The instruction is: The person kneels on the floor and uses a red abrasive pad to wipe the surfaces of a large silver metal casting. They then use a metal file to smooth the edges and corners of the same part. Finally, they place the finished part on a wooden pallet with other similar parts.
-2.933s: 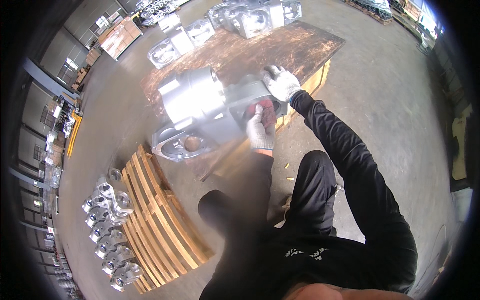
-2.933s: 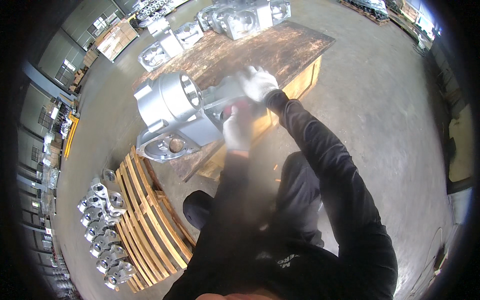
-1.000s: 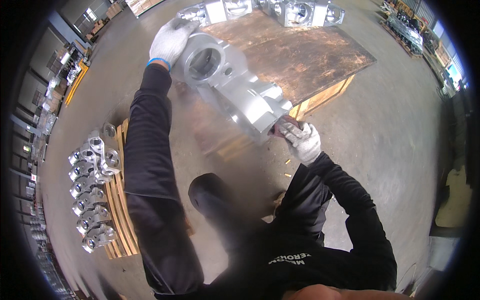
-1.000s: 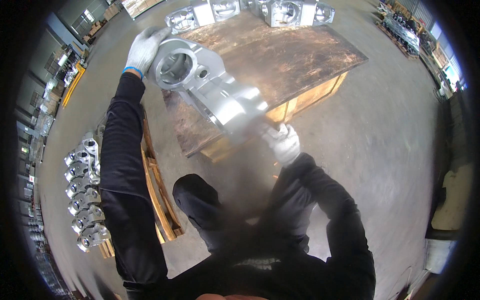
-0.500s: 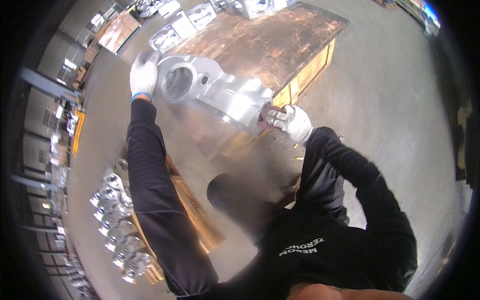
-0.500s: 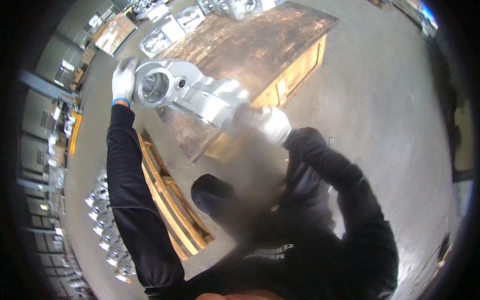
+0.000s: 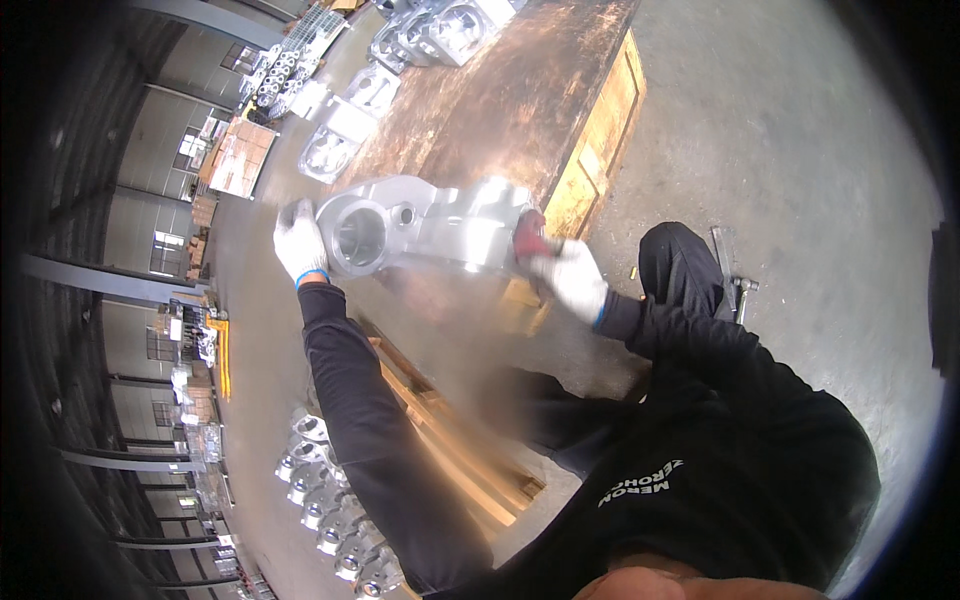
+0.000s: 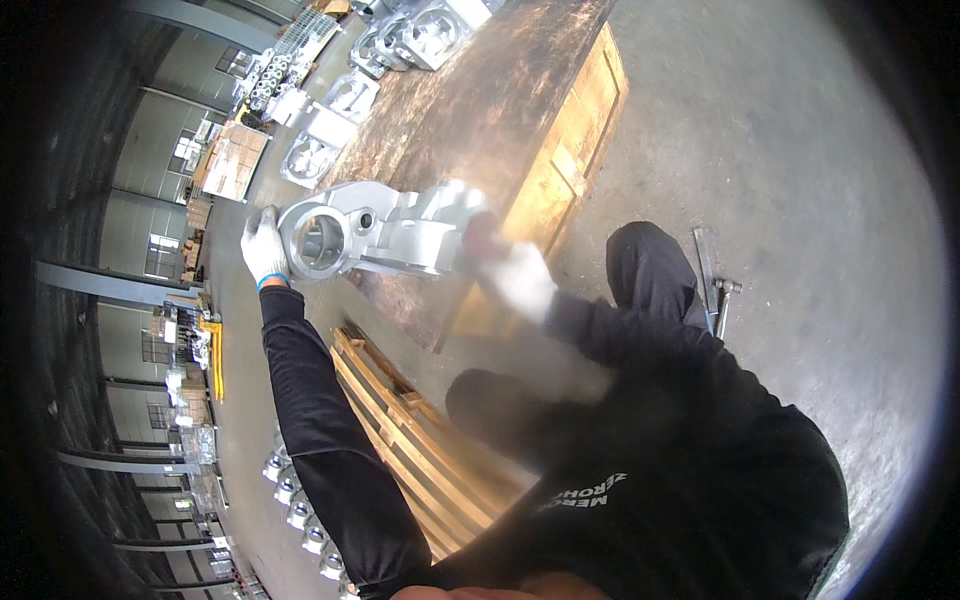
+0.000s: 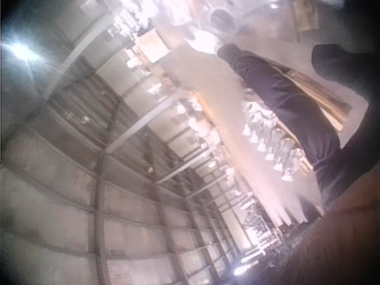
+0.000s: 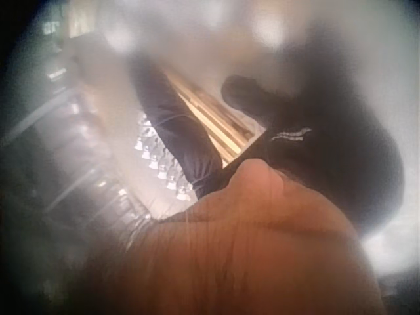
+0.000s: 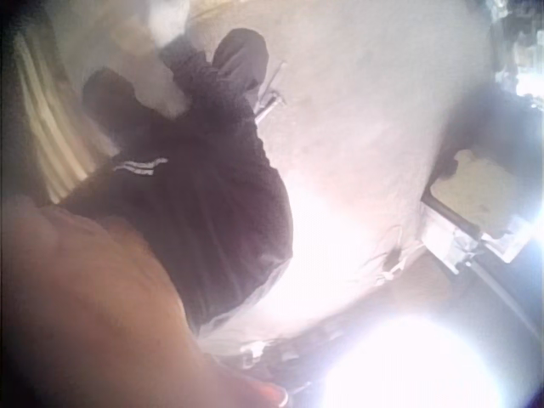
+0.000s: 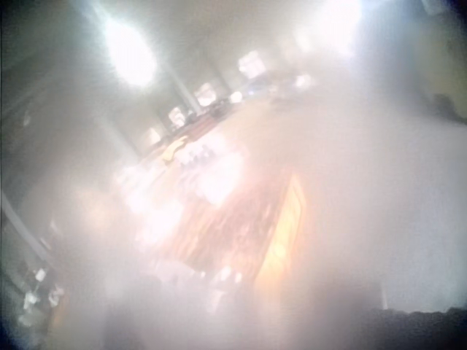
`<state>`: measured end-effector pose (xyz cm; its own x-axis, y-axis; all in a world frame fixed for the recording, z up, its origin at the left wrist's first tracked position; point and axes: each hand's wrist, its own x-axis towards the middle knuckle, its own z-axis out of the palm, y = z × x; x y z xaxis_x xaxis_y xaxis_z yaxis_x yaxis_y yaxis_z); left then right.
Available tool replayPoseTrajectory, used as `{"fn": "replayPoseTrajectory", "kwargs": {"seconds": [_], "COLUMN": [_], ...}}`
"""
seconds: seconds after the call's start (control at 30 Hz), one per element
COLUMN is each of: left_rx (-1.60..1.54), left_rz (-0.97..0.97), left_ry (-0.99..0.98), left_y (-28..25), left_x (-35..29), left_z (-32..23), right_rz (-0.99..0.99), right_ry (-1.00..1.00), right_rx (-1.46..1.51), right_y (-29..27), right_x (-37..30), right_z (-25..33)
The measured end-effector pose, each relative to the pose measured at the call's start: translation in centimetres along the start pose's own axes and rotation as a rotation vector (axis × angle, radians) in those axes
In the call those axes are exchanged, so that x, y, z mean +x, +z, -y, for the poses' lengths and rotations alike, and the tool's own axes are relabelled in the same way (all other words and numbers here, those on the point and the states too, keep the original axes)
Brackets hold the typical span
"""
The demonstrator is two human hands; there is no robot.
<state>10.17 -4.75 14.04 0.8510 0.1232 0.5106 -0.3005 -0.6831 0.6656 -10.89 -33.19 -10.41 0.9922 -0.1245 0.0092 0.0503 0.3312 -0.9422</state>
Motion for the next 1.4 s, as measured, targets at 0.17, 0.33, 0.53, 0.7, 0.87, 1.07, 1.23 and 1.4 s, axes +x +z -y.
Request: {"fn": "replayPoseTrajectory", "kwargs": {"seconds": [0.17, 0.33, 0.53, 0.7, 0.87, 1.07, 1.23, 1.4], "left_rx": [-0.062, 0.000, 0.075, 0.098, 0.191, 0.183, 0.240, 0.233], "left_rz": [-0.016, -0.015, -0.061, -0.056, -0.070, -0.057, -0.079, -0.080], "left_ry": [0.006, 0.057, 0.080, 0.009, -0.033, -0.049, -0.065, -0.086], "left_y": [0.3, 0.0, 0.1, 0.1, 0.0, 0.1, 0.4, 0.3], "left_x": [0.1, 0.4, 0.0, -0.7, -0.8, -1.0, -1.0, -1.1], "left_z": [0.3, 0.9, 0.5, -0.6, -1.1, -1.4, -2.1, -2.1], "right_rz": [0.410, 0.388, 0.254, 0.110, 0.420, 0.266, 0.230, 0.086], "right_ry": [-0.822, -0.886, -0.502, -1.057, -1.625, -1.081, -0.713, -0.620], "right_rx": [-1.537, -1.620, -1.051, -1.175, -1.352, -1.263, -0.665, -0.730], "right_y": [-5.7, -8.9, -8.2, -4.8, 8.6, 14.0, 18.8, 20.6], "right_x": [2.0, 4.9, -0.9, 1.8, 10.3, 10.0, 11.9, 10.2], "right_z": [1.1, 1.4, 2.7, 9.9, 14.5, 10.7, 8.5, 8.6]}}
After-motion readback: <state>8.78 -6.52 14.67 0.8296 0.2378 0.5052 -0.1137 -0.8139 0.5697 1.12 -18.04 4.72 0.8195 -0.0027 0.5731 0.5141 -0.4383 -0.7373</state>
